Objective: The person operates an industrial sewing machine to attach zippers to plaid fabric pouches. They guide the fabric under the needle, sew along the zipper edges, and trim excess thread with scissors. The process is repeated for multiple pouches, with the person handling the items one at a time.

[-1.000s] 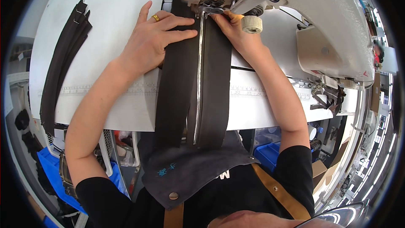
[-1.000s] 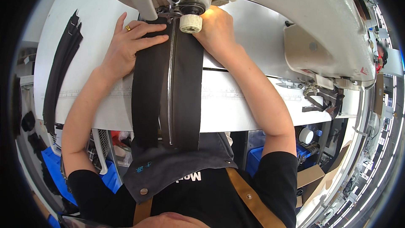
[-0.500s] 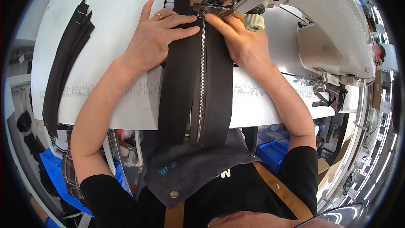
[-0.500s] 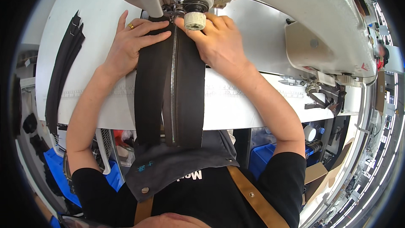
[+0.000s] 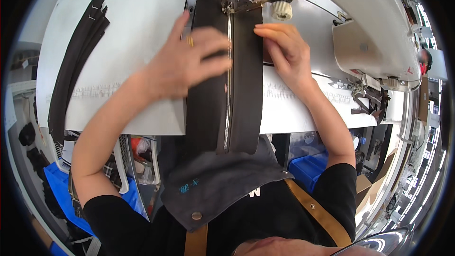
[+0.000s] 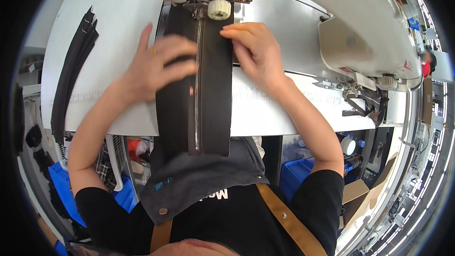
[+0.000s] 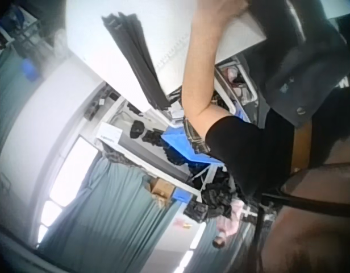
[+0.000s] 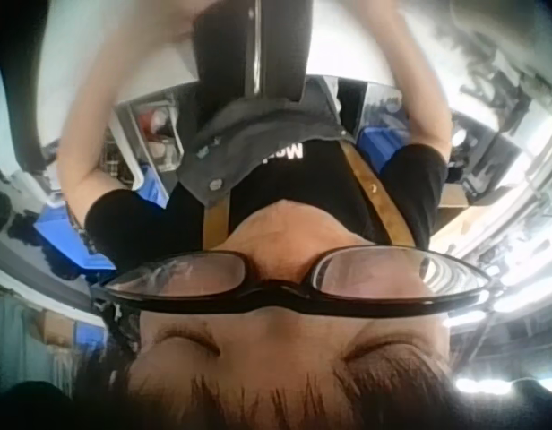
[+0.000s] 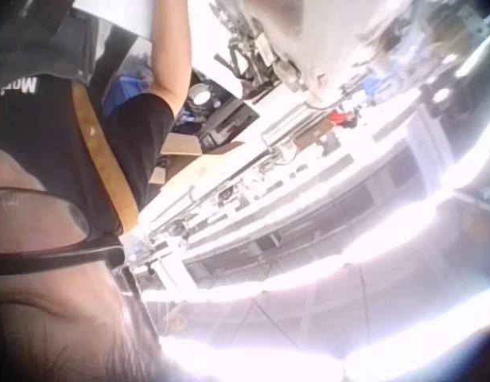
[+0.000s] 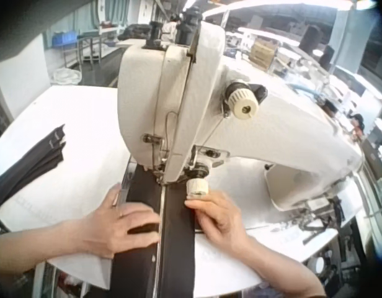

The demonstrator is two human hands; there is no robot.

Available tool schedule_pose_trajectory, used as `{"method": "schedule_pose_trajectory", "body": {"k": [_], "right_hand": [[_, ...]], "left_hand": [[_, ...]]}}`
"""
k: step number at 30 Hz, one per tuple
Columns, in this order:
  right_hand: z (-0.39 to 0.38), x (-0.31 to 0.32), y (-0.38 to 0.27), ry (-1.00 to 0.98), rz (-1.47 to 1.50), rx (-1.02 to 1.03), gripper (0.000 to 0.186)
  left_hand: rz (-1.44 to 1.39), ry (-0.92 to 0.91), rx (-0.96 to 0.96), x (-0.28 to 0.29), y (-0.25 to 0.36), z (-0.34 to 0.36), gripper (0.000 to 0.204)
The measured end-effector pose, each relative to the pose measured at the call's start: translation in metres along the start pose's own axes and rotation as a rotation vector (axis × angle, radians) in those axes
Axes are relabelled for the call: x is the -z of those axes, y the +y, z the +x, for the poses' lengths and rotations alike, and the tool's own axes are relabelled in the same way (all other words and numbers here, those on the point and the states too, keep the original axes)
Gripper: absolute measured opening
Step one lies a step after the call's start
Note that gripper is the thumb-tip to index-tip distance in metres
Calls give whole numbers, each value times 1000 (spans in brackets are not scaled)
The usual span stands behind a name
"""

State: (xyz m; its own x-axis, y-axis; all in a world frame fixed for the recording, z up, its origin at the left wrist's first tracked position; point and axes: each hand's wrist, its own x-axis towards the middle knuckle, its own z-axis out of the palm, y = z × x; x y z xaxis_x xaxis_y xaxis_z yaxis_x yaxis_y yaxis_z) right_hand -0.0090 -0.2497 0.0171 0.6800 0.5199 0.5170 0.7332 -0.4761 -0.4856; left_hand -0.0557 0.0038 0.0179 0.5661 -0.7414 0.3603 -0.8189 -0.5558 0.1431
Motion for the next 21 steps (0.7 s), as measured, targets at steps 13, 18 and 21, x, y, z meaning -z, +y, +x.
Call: {"method": "schedule_pose_trajectory", "body": {"k": [13,18,21], "right_hand": [[-81,22,-93,-578,-296,285,42],[-94,10,-85,-315,20,198,53],[-92,14,-90,-488,-220,249,51]], "left_hand": [[-52,108,197,5,66,-55,23],[-55,-92,186,19,68,-44,30],[-57,-116,144,17,63,-44,32]]}}
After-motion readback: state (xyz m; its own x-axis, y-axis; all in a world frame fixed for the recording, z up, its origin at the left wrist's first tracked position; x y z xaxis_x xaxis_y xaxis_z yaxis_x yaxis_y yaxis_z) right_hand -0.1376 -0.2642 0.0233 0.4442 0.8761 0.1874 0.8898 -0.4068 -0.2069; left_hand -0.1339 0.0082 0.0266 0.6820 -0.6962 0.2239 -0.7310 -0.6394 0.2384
